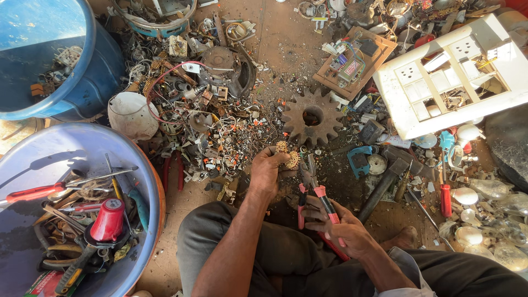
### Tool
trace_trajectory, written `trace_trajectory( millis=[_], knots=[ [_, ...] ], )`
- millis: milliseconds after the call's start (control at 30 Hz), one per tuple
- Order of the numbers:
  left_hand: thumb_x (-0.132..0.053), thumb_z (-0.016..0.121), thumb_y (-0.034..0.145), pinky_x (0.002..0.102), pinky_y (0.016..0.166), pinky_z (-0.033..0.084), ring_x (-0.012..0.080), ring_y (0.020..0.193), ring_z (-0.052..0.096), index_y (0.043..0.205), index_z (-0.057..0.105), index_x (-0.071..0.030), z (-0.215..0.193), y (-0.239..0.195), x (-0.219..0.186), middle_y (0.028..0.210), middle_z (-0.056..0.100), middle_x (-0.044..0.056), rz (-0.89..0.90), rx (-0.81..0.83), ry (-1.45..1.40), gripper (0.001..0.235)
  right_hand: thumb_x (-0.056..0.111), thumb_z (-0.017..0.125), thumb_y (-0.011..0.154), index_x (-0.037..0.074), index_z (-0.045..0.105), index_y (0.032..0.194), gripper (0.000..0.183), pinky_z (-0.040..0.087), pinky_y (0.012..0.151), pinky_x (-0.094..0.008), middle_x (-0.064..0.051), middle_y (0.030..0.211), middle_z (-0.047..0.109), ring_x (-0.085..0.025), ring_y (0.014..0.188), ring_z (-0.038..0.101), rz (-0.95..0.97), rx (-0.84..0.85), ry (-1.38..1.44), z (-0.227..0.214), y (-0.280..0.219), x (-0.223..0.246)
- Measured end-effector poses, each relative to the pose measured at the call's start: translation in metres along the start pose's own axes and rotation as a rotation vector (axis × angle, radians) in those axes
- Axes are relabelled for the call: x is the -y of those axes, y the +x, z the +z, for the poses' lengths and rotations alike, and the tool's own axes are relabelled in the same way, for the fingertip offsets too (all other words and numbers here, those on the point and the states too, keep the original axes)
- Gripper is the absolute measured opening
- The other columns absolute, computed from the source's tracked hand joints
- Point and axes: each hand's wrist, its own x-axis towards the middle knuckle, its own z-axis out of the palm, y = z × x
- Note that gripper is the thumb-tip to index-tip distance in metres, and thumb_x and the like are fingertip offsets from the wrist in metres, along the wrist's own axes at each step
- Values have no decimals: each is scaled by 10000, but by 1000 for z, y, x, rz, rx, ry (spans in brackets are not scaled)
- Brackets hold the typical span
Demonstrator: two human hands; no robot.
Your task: The person sits on the ground and uses pliers to strip copper wire from a small electronic component. They then use a hammer to break apart a plastic housing to extract internal parts. The person works amidst a large pile of electronic waste and scrap.
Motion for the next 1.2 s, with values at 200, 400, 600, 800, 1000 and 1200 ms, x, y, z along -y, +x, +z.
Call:
trace_trajectory(
  millis=[200, 400, 600, 800, 1000, 1200],
  knots=[
    [-11, 661, 854, 442, 747, 653, 204, 832, 663, 1097, 613, -31, 1, 1, 4, 928, 645, 66, -67, -1, -106, 248, -35, 615, 598, -45, 380, 1538, 968, 293, 1199, -364, -20, 1374, 655, -146, 1369, 565, -3, -5, -182, -8, 1, -7],
    [-5, 673, 859, 416, 680, 645, 191, 793, 676, 1072, 597, -36, 3, -1, 5, 924, 636, 53, -56, 47, -115, 228, -7, 675, 638, -51, 393, 1479, 888, 407, 1146, -385, -3, 910, 496, -147, 1090, 609, -6, -60, -54, -8, 2, -13],
    [13, 623, 881, 425, 669, 645, 230, 812, 733, 1080, 585, -21, 10, -6, 1, 932, 677, 99, -18, 31, -225, 205, -66, 664, 723, -121, 386, 1576, 899, 405, 732, -329, 6, 987, 475, -130, 823, 486, -20, -6, 39, 0, 3, -10],
    [0, 653, 922, 443, 715, 665, 182, 837, 707, 1119, 587, -55, 13, -9, 6, 956, 671, 56, 66, 5, -219, 215, -82, 583, 655, 54, 488, 1468, 830, 495, 691, -250, 14, 930, 567, -93, 786, 616, 65, -209, -159, 8, 9, -9],
    [-17, 662, 926, 459, 746, 670, 194, 851, 691, 1114, 567, -66, 11, -6, 10, 963, 660, 63, 74, -25, -196, 217, -75, 635, 749, -48, 615, 1256, 509, 436, 632, -273, 14, 834, 470, -83, 714, 477, -72, -182, -282, 6, 10, -16],
    [-12, 663, 923, 464, 776, 660, 194, 874, 689, 1123, 559, -50, 15, -9, 9, 990, 648, 76, 88, -33, -211, 229, -47, 589, 704, 92, 546, 1381, 692, 510, 607, -314, -23, 815, 581, -131, 694, 600, 37, -283, -256, 18, 12, -11]
  ],
)
